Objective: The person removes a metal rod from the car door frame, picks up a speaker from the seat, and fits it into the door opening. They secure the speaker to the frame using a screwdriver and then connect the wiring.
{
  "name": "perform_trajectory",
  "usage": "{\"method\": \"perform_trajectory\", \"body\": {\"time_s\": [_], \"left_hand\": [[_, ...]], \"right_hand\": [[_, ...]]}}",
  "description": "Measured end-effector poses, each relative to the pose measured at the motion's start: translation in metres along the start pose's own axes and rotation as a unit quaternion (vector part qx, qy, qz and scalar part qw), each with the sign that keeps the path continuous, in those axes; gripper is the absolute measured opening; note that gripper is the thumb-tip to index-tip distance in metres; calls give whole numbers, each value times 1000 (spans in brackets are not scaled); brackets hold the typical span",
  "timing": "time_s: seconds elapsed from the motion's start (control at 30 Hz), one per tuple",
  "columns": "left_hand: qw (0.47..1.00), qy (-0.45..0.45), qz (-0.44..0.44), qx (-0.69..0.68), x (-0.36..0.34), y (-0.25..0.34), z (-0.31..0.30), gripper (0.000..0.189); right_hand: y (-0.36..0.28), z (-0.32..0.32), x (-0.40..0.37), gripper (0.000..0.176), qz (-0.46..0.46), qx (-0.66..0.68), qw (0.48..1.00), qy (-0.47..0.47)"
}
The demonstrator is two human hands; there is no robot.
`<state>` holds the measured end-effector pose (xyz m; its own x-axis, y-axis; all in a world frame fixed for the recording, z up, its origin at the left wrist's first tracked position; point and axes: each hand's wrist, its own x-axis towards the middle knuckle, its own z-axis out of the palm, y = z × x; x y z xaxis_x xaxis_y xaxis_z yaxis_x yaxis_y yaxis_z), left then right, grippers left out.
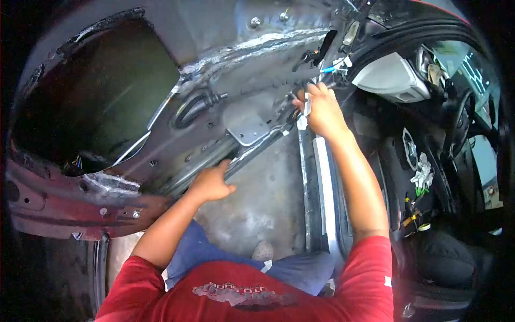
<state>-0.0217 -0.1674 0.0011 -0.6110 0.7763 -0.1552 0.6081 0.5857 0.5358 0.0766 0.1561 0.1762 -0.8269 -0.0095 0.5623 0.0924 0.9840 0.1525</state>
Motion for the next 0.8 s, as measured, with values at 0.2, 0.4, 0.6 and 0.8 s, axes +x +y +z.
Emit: {"method": "perform_trajectory", "body": {"time_s": [0.2, 0.4, 0.6, 0.8], "left_hand": [[1000, -8, 2, -10, 2, -2, 1, 89], [1000, 5, 2, -23, 1, 0, -2, 94], [1000, 7, -5, 17, 2, 4, -2, 93], [1000, -1, -15, 13, 8, 7, 5, 88]], "right_hand": [[-5, -4, 6, 25, -95, -141, 984, 50], [6, 48, -4, 35, 146, 280, 949, -10], [-38, 57, -11, 31, 359, 750, 554, 30], [-61, 75, -7, 28, 347, 794, 473, 159]]}}
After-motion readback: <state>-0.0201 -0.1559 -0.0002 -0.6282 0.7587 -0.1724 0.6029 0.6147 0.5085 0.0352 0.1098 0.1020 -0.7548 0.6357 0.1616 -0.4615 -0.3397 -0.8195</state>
